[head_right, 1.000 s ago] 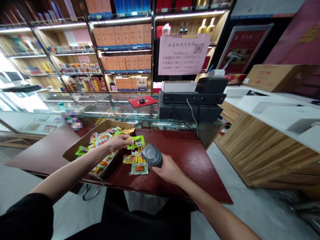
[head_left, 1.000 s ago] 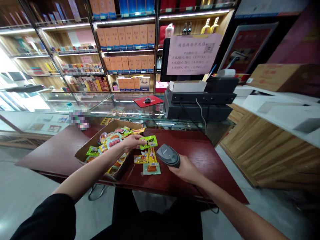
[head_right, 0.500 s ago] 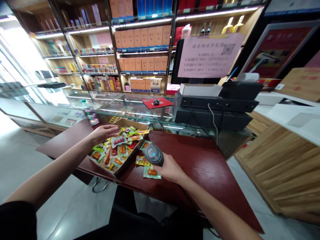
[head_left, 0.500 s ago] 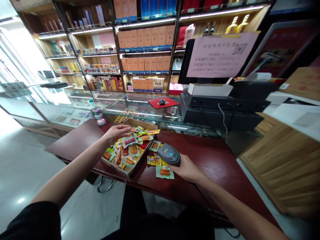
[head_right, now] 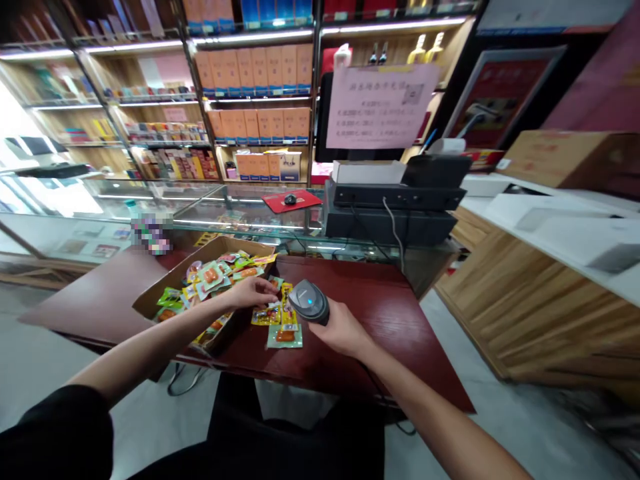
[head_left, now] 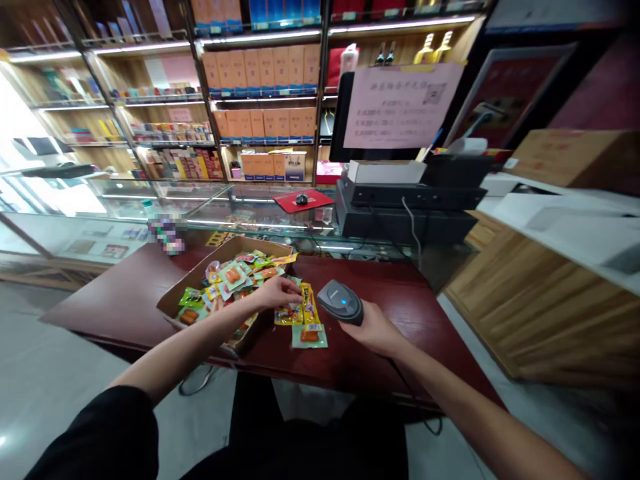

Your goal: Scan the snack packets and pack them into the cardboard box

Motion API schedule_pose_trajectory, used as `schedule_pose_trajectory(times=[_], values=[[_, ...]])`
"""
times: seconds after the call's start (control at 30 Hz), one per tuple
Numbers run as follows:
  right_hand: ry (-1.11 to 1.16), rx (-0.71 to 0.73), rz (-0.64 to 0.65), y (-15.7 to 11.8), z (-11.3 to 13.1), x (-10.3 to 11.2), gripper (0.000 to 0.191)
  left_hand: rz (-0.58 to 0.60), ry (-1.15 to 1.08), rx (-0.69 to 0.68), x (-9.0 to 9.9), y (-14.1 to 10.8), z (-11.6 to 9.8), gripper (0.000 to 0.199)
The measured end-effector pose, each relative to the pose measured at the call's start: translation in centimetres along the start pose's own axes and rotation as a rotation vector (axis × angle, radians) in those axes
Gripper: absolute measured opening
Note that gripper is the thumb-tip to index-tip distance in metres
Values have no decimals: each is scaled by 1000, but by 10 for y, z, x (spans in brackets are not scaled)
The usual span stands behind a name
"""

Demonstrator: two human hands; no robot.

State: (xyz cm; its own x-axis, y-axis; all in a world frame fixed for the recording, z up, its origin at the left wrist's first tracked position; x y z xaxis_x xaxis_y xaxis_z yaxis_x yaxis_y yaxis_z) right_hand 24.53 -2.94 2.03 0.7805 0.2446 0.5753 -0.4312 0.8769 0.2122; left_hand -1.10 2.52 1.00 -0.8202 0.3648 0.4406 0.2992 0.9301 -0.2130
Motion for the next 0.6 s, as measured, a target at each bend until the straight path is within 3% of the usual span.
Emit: schedule_pose_trajectory(times=[0.13,0.27,0.37,0.47,0.53,0.6], values=[[-47,-36,-35,-19,-11,12,32,31,605,-99,-34,30,4,32],[-71,-49,-73,-37,-19,22,36,-22,808,-48,-46,52,5,33],[-73,-42,-101,-47,-24,28,40,-40,807,-12,-52,66,5,49],[-80,-53,-110,-52,-30,32,38,-60,664,31,-56,77,5,68],[-87,-63,-108,-53,-32,34,35,-59,485,137,-58,82,6,67],[-87,-63,-103,-53,-32,34,34,-17,338,240,-58,84,6,51]])
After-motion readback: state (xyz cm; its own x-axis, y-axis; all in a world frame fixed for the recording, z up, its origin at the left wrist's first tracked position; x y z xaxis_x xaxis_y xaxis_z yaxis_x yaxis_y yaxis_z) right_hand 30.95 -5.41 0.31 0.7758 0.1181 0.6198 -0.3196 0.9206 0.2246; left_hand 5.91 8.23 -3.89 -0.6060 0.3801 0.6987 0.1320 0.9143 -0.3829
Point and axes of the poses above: each hand's wrist, its own y-axis towards the middle knuckle, its own x-axis out of the back of the hand, z = x × y, the point moved 2 cm from there along y, towards the middle knuckle, and after that the axes turned 1 degree about z, right-handed, at the moved point
